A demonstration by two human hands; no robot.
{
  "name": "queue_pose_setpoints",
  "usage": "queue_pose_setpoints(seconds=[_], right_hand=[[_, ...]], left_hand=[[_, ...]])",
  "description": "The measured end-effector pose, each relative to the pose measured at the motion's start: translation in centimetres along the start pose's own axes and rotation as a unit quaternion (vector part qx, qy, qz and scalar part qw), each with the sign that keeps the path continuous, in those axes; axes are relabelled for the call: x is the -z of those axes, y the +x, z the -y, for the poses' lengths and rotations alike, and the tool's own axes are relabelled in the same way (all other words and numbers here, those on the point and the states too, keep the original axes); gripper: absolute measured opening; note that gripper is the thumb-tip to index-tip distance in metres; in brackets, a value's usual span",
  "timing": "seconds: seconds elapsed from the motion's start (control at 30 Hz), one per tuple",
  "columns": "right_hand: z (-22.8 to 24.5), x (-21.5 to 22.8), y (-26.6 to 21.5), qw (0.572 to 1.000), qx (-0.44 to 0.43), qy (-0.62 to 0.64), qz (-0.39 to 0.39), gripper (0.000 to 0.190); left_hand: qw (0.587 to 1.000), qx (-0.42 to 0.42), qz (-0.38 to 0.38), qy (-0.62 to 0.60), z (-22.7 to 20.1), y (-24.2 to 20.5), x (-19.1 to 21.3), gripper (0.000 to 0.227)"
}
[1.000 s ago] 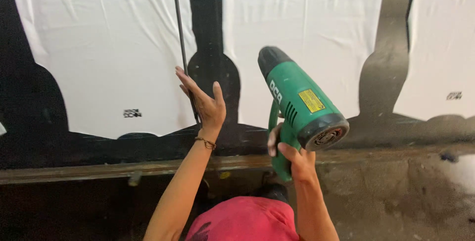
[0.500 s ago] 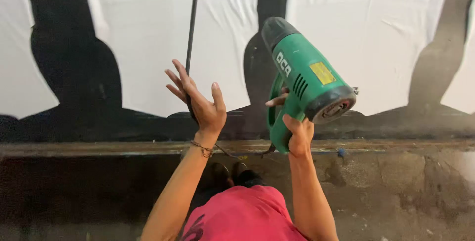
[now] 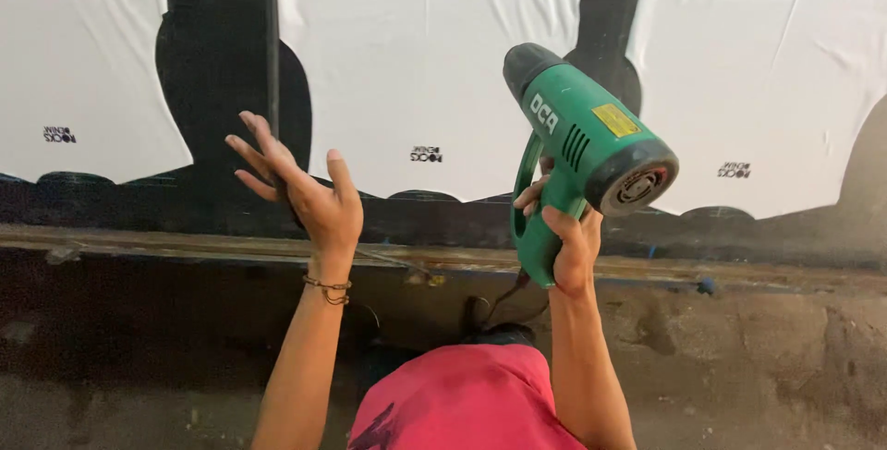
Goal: The person uses a green heat gun to apply heat to a white fabric sheet stretched over a black frame. They move the heat gun along the seams and edges while using their left hand to press and smooth the fabric against the frame.
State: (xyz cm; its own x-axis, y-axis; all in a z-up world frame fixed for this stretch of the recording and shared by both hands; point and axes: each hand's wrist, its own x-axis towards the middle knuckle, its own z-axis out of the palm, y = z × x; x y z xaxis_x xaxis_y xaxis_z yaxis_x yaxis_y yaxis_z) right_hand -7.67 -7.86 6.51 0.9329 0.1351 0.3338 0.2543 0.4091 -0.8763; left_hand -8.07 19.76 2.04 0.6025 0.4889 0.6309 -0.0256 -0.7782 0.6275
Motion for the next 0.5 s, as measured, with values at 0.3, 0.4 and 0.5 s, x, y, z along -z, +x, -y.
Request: queue_pose_setpoints(seconds=[0.3, 0.4, 0.5], right_hand=[[-5.1, -8.6, -3.1, 0.995, -0.011, -0.082, -0.053, 0.055], [-5.9, -11.4, -4.2, 0.989, -0.038, 0.005, -0.142, 0.066], [-5.7, -12.9, -4.3, 0.988, -0.017, -0.005, -0.152, 0.065]], left_hand=[[0.98, 0.049, 0.137, -0.136, -0.6, 0.2, 10.0, 0.084], [0.953, 0.001, 0.221, -0.209, -4.6, -1.0, 14.4, 0.085], [0.945, -0.058, 0.224, -0.231, -4.2, -0.4, 16.1, 0.08]])
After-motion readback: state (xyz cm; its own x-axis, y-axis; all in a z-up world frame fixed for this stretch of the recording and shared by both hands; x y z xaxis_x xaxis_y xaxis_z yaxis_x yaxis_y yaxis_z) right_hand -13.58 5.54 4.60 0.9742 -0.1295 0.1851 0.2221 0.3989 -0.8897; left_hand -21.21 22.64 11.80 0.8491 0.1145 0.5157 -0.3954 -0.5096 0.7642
